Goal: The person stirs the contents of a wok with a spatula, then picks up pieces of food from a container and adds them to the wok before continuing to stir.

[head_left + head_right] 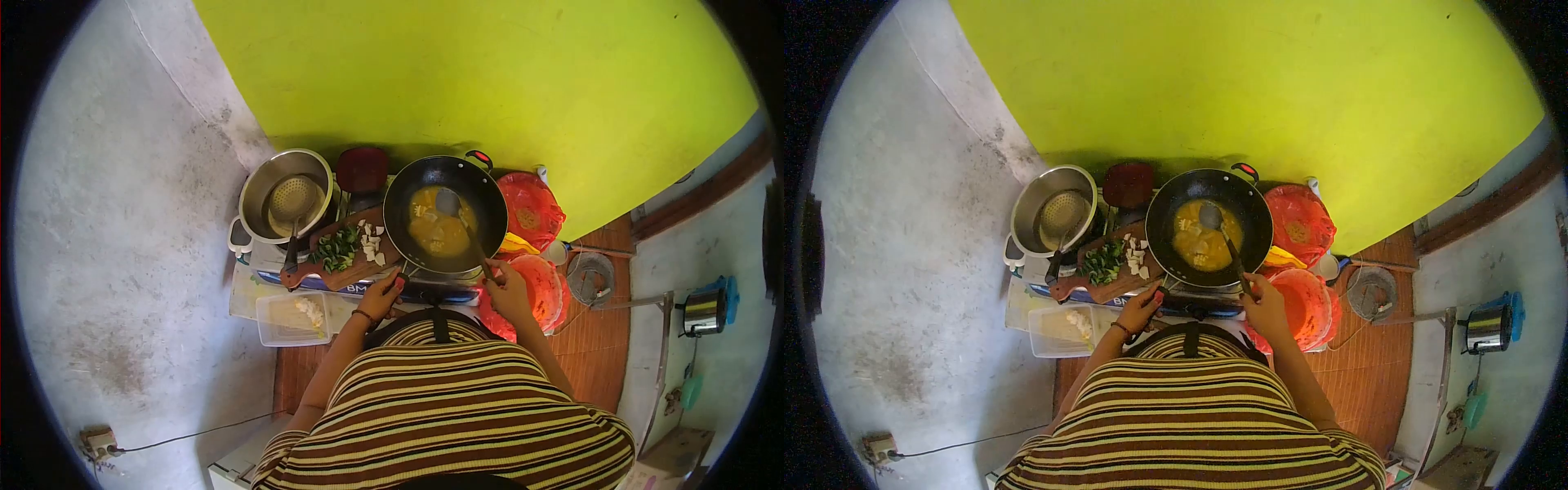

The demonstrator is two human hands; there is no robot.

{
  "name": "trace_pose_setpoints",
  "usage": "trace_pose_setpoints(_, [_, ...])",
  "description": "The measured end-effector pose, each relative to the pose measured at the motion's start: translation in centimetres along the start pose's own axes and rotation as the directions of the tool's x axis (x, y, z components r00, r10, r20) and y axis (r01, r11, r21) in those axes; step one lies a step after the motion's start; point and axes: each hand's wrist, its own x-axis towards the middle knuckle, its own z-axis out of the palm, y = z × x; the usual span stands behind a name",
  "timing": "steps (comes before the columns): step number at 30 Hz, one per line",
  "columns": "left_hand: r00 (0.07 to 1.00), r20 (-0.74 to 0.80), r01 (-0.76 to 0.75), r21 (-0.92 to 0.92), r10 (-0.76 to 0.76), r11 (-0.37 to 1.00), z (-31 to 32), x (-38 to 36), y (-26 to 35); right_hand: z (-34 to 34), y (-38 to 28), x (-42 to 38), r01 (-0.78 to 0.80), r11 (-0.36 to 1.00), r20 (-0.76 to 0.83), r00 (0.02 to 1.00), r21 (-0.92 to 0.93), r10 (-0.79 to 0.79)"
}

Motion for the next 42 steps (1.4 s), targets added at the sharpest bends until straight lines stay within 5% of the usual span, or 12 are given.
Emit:
trace_pose_setpoints(4, [0.999,0.028,0.024,-0.046,-0.022,0.999,-0.1,0.1,0.2,-1.3,1.0,-0.2,-0.093,0.992,0.055,0.994,-0.091,0.098])
trace_pose_setpoints(7, [0.995,0.046,0.088,-0.02,-0.087,0.996,-0.1,-0.6,1.8,-1.2,1.6,-0.4,-0.06,0.996,0.08,0.995,-0.068,0.065])
trace_pose_setpoints(10, [0.997,0.04,0.069,-0.014,-0.068,0.998,-0.2,-0.4,1.2,-1.3,-0.6,-1.0,-0.207,0.976,0.153,0.969,0.069,0.194])
trace_pose_setpoints(22, [1.0,0.019,0.021,0.005,-0.022,1.0,-0.1,0.2,0.1,-2.9,-2.8,-2.2,-0.095,0.995,0.216,0.972,0.014,0.09])
trace_pose_setpoints(25, [0.999,0.033,0.032,0.017,-0.032,0.999,-0.2,0.1,0.2,-3.8,-4.5,-2.7,-0.204,0.977,0.281,0.936,-0.063,0.213])
trace_pose_setpoints(40, [0.998,0.043,0.043,0.015,-0.044,0.999,-0.3,0.0,0.3,-0.7,-0.3,-0.9,0.102,0.979,0.109,0.991,-0.176,-0.083])
trace_pose_setpoints(42, [0.999,0.051,0.005,0.017,-0.006,1.0,-0.4,0.4,-0.2,-0.8,-0.5,-0.3,-0.022,0.998,0.096,0.995,0.059,0.017])
